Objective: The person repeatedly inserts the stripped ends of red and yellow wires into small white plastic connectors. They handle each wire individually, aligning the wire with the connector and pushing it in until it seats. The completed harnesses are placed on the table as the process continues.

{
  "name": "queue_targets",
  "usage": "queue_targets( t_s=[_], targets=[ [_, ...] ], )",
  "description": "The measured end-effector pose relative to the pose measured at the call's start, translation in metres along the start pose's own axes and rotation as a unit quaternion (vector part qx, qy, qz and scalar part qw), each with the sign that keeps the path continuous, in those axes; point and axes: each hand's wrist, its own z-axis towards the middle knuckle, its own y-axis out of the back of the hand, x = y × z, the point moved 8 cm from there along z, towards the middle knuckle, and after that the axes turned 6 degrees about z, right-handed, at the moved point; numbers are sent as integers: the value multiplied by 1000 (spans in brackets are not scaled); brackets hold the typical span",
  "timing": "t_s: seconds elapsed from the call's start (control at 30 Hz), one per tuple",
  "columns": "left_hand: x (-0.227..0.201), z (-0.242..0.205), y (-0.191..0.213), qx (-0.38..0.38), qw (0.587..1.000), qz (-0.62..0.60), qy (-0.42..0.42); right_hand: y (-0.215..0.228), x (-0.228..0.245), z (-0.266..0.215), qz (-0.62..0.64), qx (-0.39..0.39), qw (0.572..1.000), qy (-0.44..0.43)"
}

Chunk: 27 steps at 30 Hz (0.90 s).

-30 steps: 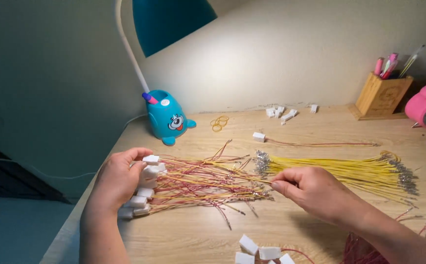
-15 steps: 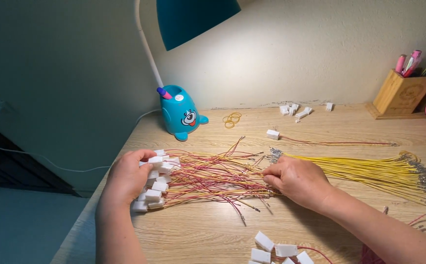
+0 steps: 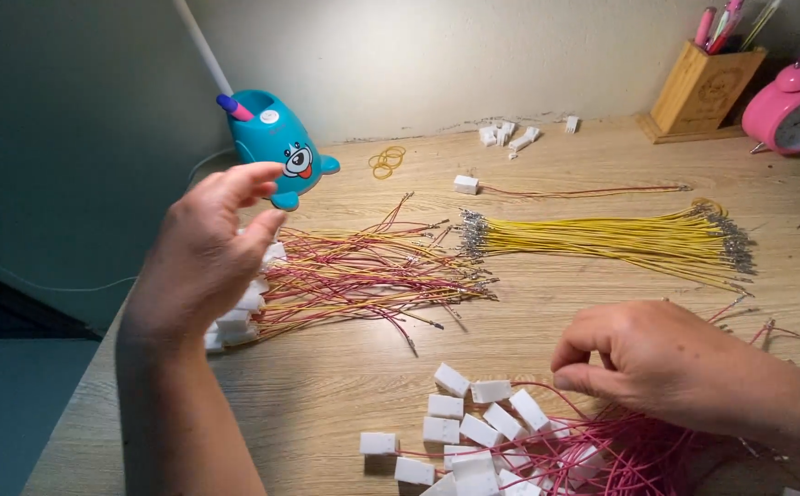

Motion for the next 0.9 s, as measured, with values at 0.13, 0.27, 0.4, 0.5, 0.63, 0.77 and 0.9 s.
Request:
queue_targets(
  t_s=[0.13,0.27,0.4,0.5,0.63,0.77,0.9],
  targets=[
    [-61,0,-53,105,986,-87,-93,-25,-9,7,-41,41,998,12],
    [-103,-23,-123,309,939,-74,-133,-22,8,12,5,-48,993,111],
    [-110,-51,-167,475,872,39,-116,-28,19,5,-42,58,997,10],
    [-122,-58,-174,488,860,64,-137,-35,13,12,-72,53,996,9],
    [-130,-63,-170,511,846,87,-127,-33,11,13,-57,38,997,21],
    [-121,-59,-175,491,857,100,-124,-35,9,13,-41,40,998,-15],
    [-116,-55,-177,483,863,99,-115,-38,16,16,-57,33,998,21]
  ],
)
